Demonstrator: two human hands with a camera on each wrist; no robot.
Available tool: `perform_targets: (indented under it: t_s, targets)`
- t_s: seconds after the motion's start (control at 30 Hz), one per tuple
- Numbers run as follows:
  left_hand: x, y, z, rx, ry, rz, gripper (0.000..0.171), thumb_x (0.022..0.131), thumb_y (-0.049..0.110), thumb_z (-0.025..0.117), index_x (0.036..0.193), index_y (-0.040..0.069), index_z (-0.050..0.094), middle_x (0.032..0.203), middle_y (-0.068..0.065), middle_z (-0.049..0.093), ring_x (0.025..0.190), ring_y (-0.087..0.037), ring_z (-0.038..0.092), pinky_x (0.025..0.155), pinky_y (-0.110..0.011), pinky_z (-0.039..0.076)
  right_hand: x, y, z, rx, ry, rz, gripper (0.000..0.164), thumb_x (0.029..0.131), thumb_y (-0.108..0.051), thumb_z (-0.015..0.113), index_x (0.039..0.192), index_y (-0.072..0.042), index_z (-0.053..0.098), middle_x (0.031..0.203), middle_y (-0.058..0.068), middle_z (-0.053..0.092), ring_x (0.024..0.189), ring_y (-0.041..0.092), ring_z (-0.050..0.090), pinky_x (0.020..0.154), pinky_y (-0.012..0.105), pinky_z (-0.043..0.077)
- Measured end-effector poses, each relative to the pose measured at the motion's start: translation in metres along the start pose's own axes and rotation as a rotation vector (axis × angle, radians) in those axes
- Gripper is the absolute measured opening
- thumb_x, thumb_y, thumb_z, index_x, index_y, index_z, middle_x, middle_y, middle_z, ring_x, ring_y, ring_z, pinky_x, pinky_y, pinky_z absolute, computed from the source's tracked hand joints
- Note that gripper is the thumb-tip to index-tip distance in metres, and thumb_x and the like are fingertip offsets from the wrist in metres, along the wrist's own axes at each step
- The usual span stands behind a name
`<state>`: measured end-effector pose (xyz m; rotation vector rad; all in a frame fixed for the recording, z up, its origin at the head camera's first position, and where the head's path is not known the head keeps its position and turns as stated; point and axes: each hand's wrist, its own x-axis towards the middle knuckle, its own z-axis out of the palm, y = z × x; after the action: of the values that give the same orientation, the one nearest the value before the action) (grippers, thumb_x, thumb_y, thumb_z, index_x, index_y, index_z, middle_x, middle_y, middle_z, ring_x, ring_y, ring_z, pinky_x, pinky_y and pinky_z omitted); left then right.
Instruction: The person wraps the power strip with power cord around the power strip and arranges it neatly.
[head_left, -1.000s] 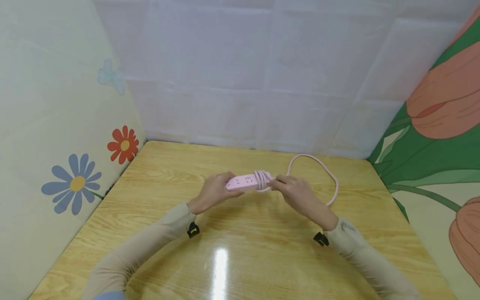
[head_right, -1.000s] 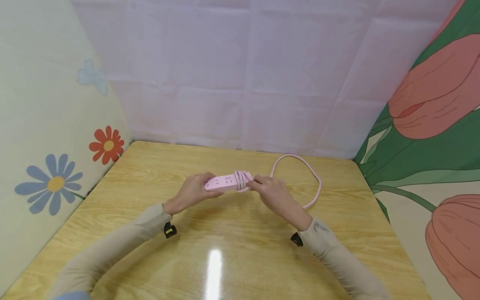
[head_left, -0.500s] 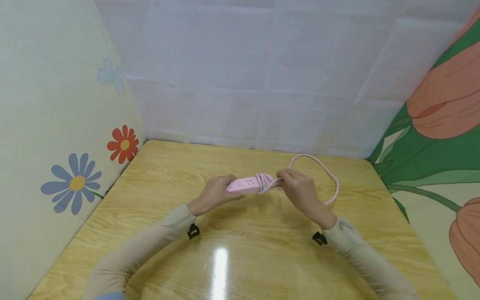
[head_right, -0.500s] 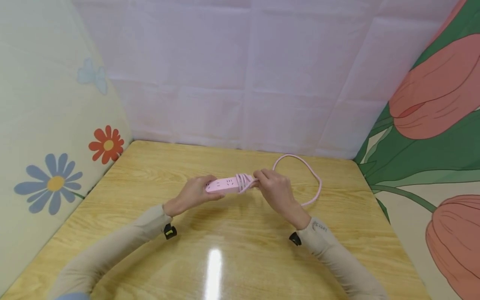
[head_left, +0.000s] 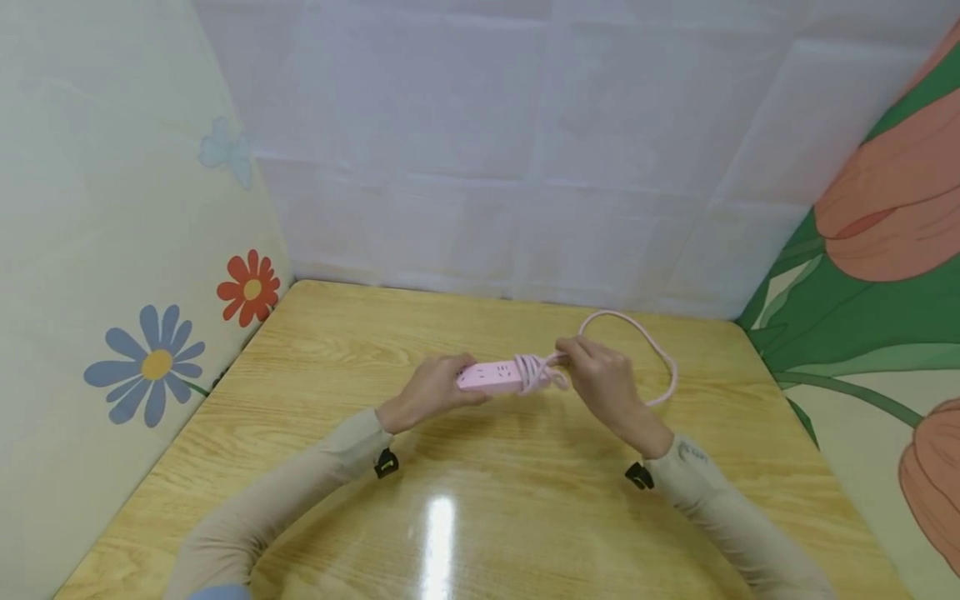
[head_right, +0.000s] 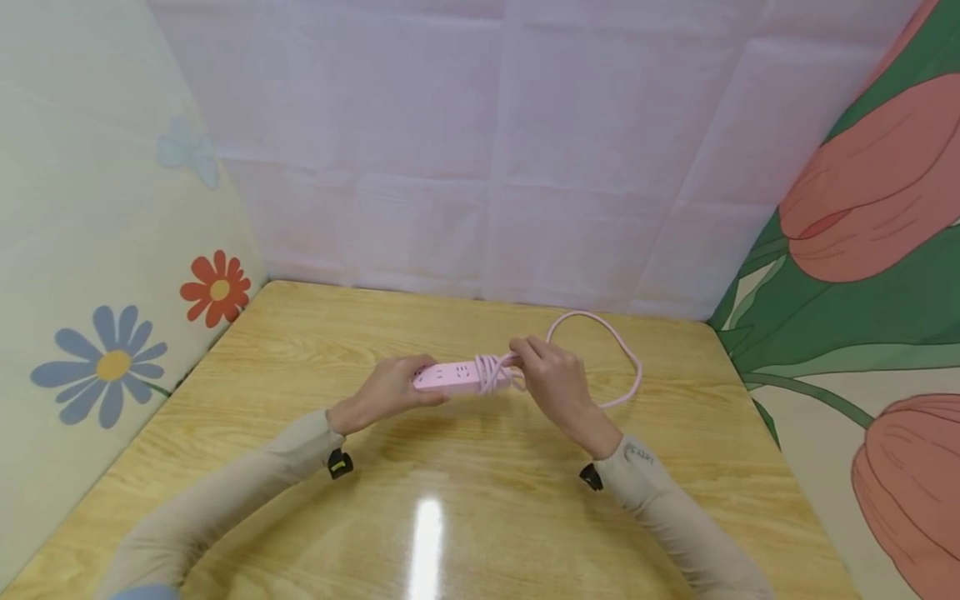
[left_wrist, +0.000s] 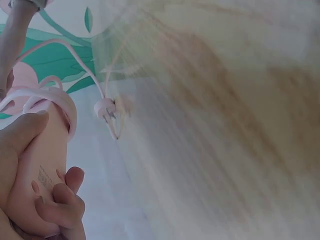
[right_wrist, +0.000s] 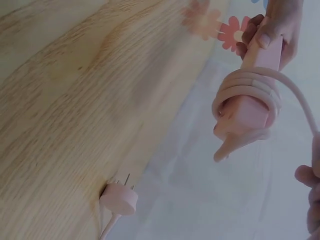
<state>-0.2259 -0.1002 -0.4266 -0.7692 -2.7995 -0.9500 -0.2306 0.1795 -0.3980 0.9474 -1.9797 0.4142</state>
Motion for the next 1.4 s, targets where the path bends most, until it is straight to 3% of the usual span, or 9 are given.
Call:
perform_targets:
  t_s: [0.23,0.37,0.5,0.63,0.8,1.0,1.1,1.2,1.4]
  targets:
    - [-0.001,0.0,-0.002,0.009,0.006,0.014,0.047,0.079,0.037,0.084,0.111,0.007,0.067,0.091,0.001,0.068,0.071,-0.008,0.058,0.061,-0.024,0.049,0.001,0.0,0.001,0.013,0.027,-0.046,0.019,0.09,-0.019,0.069,0.091,0.0,0.065,0.078,0.01,0.068,0.059,0.026,0.065,0.044,0.038,0.052]
    - [-0.001,-0.001,-0.002,0.014,-0.014,0.018,0.047,0.079,0.039,0.083,0.11,0.008,0.067,0.089,0.002,0.068,0.071,-0.008,0.057,0.061,-0.024,0.048,0.004,-0.002,0.001,0.004,0.002,-0.112,0.004,0.087,0.002,0.067,0.091,0.0,0.066,0.082,0.009,0.068,0.065,0.027,0.066,0.052,0.039,0.055]
    - [-0.001,-0.001,0.0,0.028,-0.048,0.016,0.048,0.08,0.039,0.083,0.112,0.007,0.067,0.09,0.003,0.067,0.071,-0.008,0.057,0.061,-0.024,0.048,0.007,-0.004,0.0,0.013,-0.016,-0.164,0.019,0.083,0.014,0.059,0.091,-0.001,0.068,0.085,0.009,0.069,0.065,0.026,0.064,0.05,0.037,0.053]
    - [-0.001,-0.001,0.001,0.042,-0.071,0.018,0.05,0.08,0.04,0.083,0.114,0.008,0.066,0.092,0.002,0.067,0.071,-0.007,0.057,0.061,-0.023,0.048,0.008,-0.002,0.001,0.053,0.022,-0.172,0.006,0.092,-0.005,0.064,0.09,0.0,0.068,0.082,0.009,0.069,0.062,0.025,0.065,0.047,0.036,0.053]
    - [-0.001,-0.001,0.002,0.048,-0.073,0.034,0.05,0.079,0.038,0.083,0.114,0.007,0.066,0.092,0.002,0.068,0.072,-0.007,0.058,0.06,-0.022,0.049,0.011,0.003,-0.001,0.031,0.079,-0.169,0.029,0.099,-0.027,0.061,0.089,0.0,0.066,0.075,0.01,0.067,0.052,0.022,0.061,0.04,0.034,0.049]
    - [-0.002,-0.002,0.006,0.09,-0.086,0.083,0.051,0.079,0.037,0.083,0.115,0.006,0.067,0.094,0.0,0.068,0.075,-0.008,0.059,0.062,-0.021,0.049,0.014,0.008,-0.006,-0.063,0.077,-0.118,0.046,0.091,-0.052,0.055,0.081,-0.007,0.061,0.06,0.004,0.054,0.042,0.015,0.043,0.034,0.03,0.033]
    - [-0.002,-0.001,0.007,0.103,-0.094,0.096,0.052,0.08,0.038,0.083,0.116,0.005,0.066,0.094,-0.001,0.069,0.075,-0.009,0.06,0.062,-0.02,0.049,0.014,0.008,-0.007,-0.068,0.042,-0.113,0.045,0.093,-0.049,0.055,0.08,-0.006,0.061,0.063,0.005,0.058,0.047,0.018,0.048,0.038,0.031,0.038]
    - [-0.003,0.0,0.009,0.121,-0.093,0.121,0.052,0.08,0.038,0.083,0.116,0.005,0.066,0.095,-0.002,0.069,0.077,-0.011,0.061,0.064,-0.021,0.05,0.015,0.006,-0.005,-0.06,-0.003,-0.106,0.039,0.1,-0.037,0.054,0.084,-0.003,0.064,0.072,0.01,0.067,0.056,0.024,0.054,0.047,0.034,0.045]
    - [-0.001,0.005,0.01,0.162,-0.078,0.194,0.053,0.079,0.039,0.083,0.115,0.003,0.067,0.096,-0.004,0.071,0.078,-0.013,0.064,0.065,-0.021,0.051,0.019,0.005,-0.003,-0.028,-0.028,-0.076,0.037,0.105,-0.026,0.048,0.088,0.0,0.068,0.08,0.012,0.069,0.062,0.028,0.055,0.053,0.037,0.048]
